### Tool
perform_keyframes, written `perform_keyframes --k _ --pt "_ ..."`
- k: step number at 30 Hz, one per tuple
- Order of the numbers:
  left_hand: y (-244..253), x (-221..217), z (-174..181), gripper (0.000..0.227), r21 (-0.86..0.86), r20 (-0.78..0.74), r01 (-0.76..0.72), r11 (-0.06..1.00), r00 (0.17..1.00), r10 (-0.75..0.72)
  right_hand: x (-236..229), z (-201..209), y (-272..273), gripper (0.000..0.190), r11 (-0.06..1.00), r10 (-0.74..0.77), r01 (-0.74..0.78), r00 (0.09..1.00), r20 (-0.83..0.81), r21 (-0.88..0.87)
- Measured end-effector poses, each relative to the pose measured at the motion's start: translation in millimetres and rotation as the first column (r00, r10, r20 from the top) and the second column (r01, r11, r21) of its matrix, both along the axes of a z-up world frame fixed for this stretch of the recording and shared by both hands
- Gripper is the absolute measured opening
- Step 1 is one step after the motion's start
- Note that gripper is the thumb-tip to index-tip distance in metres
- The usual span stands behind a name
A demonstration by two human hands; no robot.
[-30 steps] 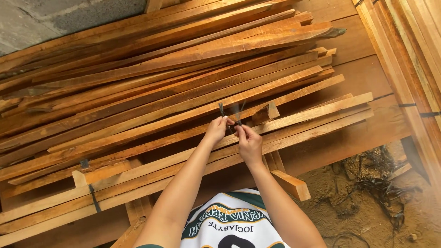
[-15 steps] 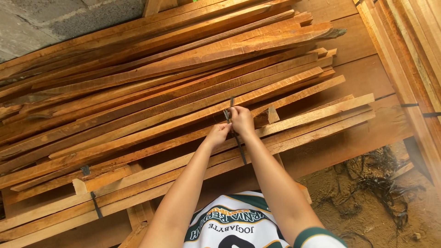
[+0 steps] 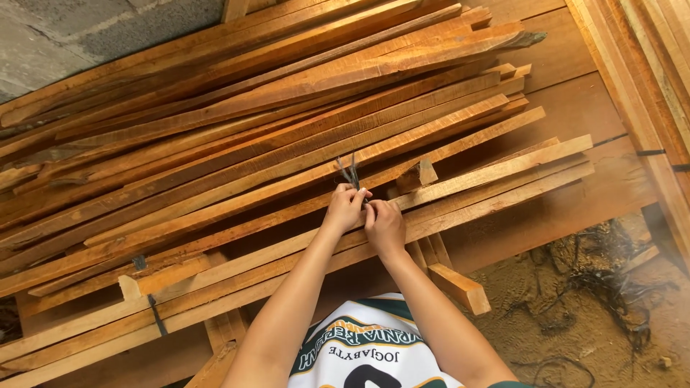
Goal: The recorder is organizing and bundling wooden slats using ties on a workbench.
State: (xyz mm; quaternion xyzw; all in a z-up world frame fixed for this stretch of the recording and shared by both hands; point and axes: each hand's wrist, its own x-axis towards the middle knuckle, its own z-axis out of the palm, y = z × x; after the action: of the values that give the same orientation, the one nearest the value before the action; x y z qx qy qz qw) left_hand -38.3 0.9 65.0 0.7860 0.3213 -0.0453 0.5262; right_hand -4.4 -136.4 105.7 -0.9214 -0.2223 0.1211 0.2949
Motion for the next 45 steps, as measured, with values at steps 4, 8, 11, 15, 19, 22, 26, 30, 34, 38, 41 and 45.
perform_keyframes --k 4,8,11,15,19,22,26,30,34,38,41,45 --pt "-10.1 -10.2 34.1 0.041 0.195 -0.092 -0.024 0.981 0.995 0.042 2.9 10.8 -2.0 0.018 0.996 -0.086 0.09 0.991 -0.101 0.03" --pt "-22.2 -8.5 62.9 0.038 0.143 -0.014 -0.069 0.987 0.997 0.071 13.9 22.4 -1.0 0.021 0.969 -0.197 0.232 0.932 -0.306 0.084" --pt "-25.4 -13.2 65.8 0.03 0.148 0.057 -0.101 0.984 0.994 0.094 13.8 12.5 0.3 0.018 0.943 -0.227 0.301 0.894 -0.386 0.141" --pt "-28.9 -13.5 59.1 0.026 0.128 0.14 -0.09 0.988 0.988 0.072 7.9 37.1 9.6 0.022 0.954 -0.124 0.206 0.932 -0.34 0.218" --pt "-22.1 1.8 60.1 0.028 0.137 0.153 -0.023 0.99 0.988 0.002 5.6 -2.3 -1.1 0.018 0.957 0.022 0.057 0.964 -0.265 0.285" --pt "-21.7 13.9 59.4 0.022 0.123 0.164 0.047 0.991 0.984 -0.067 11.6 -10.1 -3.5 0.021 0.945 -0.005 0.106 0.951 -0.309 0.311" --pt "-20.0 13.4 70.7 0.035 0.004 0.199 -0.054 0.999 0.979 0.052 16.8 -10.1 1.4 0.021 0.947 -0.11 0.223 0.901 -0.421 0.23" --pt "-15.6 -3.9 152.6 0.053 -0.082 -0.144 -0.317 0.945 0.942 0.304 19.8 13.8 10.4 0.027 0.921 -0.195 0.34 0.825 -0.53 0.19" --pt "-13.7 -5.1 101.9 0.077 -0.053 -0.462 -0.05 0.997 0.887 0.02 16.7 4.7 10.5 0.029 0.916 -0.197 0.351 0.817 -0.542 0.195" --pt "-18.8 12.9 52.3 0.072 -0.127 -0.448 0.008 0.992 0.892 -0.065 18.0 9.6 8.8 0.028 0.919 -0.188 0.335 0.835 -0.517 0.207" --pt "-17.9 21.3 -1.2 0.048 -0.185 -0.383 -0.206 0.961 0.915 0.123 20.0 3.2 8.6 0.026 0.897 -0.192 0.378 0.802 -0.565 0.231" --pt "-16.5 30.1 33.0 0.034 -0.217 -0.238 -0.383 0.898 0.913 0.331 19.6 17.9 12.1 0.017 0.792 -0.191 0.543 0.657 -0.729 0.281"
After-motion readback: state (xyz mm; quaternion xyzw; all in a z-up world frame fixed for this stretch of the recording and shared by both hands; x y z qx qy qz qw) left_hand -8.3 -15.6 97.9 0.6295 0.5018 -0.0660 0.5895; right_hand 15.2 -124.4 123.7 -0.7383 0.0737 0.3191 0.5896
